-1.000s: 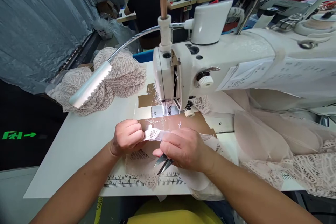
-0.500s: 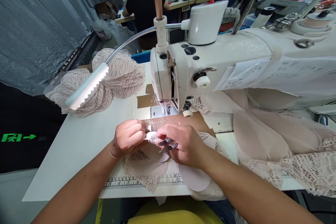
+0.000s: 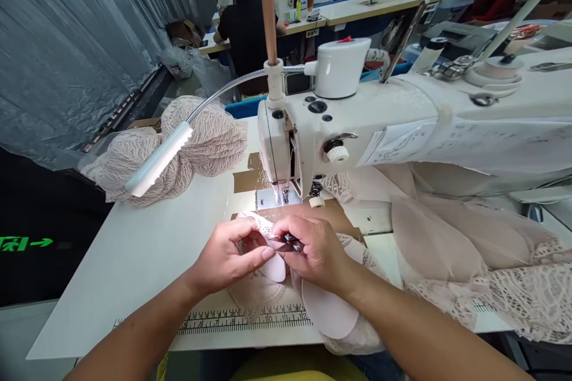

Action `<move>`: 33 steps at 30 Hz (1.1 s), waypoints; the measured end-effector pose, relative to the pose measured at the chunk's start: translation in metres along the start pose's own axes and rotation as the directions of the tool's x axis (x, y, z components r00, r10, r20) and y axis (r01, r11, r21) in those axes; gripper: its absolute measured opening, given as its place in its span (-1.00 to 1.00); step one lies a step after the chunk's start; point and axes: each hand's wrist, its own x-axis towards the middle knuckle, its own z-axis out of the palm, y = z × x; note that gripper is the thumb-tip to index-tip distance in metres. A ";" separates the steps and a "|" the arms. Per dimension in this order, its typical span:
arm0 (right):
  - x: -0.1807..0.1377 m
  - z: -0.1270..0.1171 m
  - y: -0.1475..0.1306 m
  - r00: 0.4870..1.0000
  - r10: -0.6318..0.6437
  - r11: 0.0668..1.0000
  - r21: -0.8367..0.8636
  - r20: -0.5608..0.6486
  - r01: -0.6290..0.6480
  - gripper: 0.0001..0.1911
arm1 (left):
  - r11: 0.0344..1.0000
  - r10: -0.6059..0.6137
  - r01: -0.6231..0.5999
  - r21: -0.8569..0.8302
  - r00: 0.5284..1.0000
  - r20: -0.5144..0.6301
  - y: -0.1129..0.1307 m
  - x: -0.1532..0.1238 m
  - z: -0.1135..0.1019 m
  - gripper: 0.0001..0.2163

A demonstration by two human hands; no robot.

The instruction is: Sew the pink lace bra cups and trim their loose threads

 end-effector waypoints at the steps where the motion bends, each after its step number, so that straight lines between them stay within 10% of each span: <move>1: -0.001 0.001 0.000 0.999 -0.026 0.999 0.024 0.028 0.025 -0.95 | 0.993 -0.064 0.066 -0.101 0.998 0.025 -0.002 0.001 0.002 -0.78; 10: 0.004 -0.004 0.006 0.998 0.063 0.993 0.102 0.024 -0.065 -0.86 | 0.878 -0.186 0.260 -0.401 0.959 0.214 -0.011 0.006 0.000 -0.77; 20: 0.012 -0.008 0.006 0.898 0.268 0.924 0.172 0.349 -0.342 -0.78 | 0.790 -0.184 0.376 -0.484 0.899 0.398 -0.016 0.005 -0.001 -0.81; 33: 0.008 -0.008 0.009 0.923 0.121 0.947 0.237 0.366 -0.218 -0.68 | 0.854 -0.122 0.330 -0.404 0.880 0.460 -0.016 0.006 -0.006 -0.80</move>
